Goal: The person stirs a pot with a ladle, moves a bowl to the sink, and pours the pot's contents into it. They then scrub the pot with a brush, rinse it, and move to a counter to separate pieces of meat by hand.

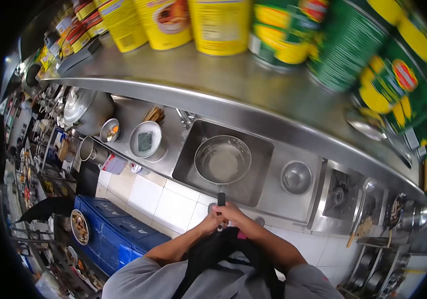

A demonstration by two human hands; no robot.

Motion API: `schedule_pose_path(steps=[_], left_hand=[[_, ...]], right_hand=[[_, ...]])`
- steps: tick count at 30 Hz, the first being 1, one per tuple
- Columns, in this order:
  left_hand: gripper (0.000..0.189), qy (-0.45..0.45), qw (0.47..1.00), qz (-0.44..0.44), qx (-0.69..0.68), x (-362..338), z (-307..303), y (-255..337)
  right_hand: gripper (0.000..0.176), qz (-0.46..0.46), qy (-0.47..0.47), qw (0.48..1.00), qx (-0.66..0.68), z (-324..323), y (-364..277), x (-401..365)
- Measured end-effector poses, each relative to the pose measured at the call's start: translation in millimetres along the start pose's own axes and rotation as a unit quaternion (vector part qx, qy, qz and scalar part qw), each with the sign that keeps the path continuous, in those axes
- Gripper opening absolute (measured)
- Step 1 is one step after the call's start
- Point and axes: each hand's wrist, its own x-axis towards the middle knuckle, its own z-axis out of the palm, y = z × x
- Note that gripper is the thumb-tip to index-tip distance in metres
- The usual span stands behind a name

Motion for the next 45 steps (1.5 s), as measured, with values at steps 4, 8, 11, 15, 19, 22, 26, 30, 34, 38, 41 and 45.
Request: schedule_pose_path(steps=[4,8,11,15,19,22,26,30,34,38,41,45], left_hand=[[0.027,-0.276,0.922,-0.056,0.268,-23.5,-43.5,105.1],[0.033,0.045,0.835,0.141,0.53,110.5,-188.2,144.0],[0.029,0.304,0.754,0.321,0.486,174.9,-221.2,217.6],[0.025,0.214,0.708,0.449,0.501,242.1,-258.2,235.5],[0.025,0.187,0.657,0.294,0.668,217.0,-239.3,242.3],[0.02,0.168,0.669,0.347,0.636,198.9,-230.8,230.0],[0.011,0.081,0.995,0.05,0.031,187.6,-219.3,210.7],[0.01,0.193,0.967,-0.007,-0.164,214.9,-208.3,171.9],[0.011,0.201,0.964,0.028,-0.171,241.5,-209.2,149.8],[0.021,0.268,0.952,0.087,0.122,248.4,-197.8,144.2],[0.029,0.303,0.775,0.184,0.523,328.5,-233.5,87.9],[0.03,0.329,0.63,0.466,0.527,336.6,-175.8,71.8]], right_hand=[[0.021,0.014,0.016,0.978,0.209,-9.3,6.4,-19.0],[0.02,0.048,0.097,0.991,0.082,-24.1,12.4,-38.4],[0.024,0.024,0.083,0.992,0.091,-33.9,24.9,-36.9],[0.025,-0.001,0.061,0.983,0.172,-37.3,33.9,-38.3],[0.027,-0.019,0.077,0.987,0.14,-30.5,31.9,-18.5],[0.031,-0.009,0.057,0.991,0.119,-29.1,22.1,-1.0],[0.031,-0.002,0.032,0.992,0.122,-21.8,11.6,8.4],[0.029,-0.003,0.014,0.991,0.133,-8.4,1.4,4.4],[0.028,-0.012,0.005,0.989,0.149,-1.4,2.4,4.5],[0.028,-0.022,0.014,0.989,0.143,-4.3,12.1,5.3],[0.028,-0.028,0.026,0.994,0.106,-5.8,13.0,2.7],[0.028,-0.039,0.052,0.998,0.01,-0.3,4.7,-3.2]])
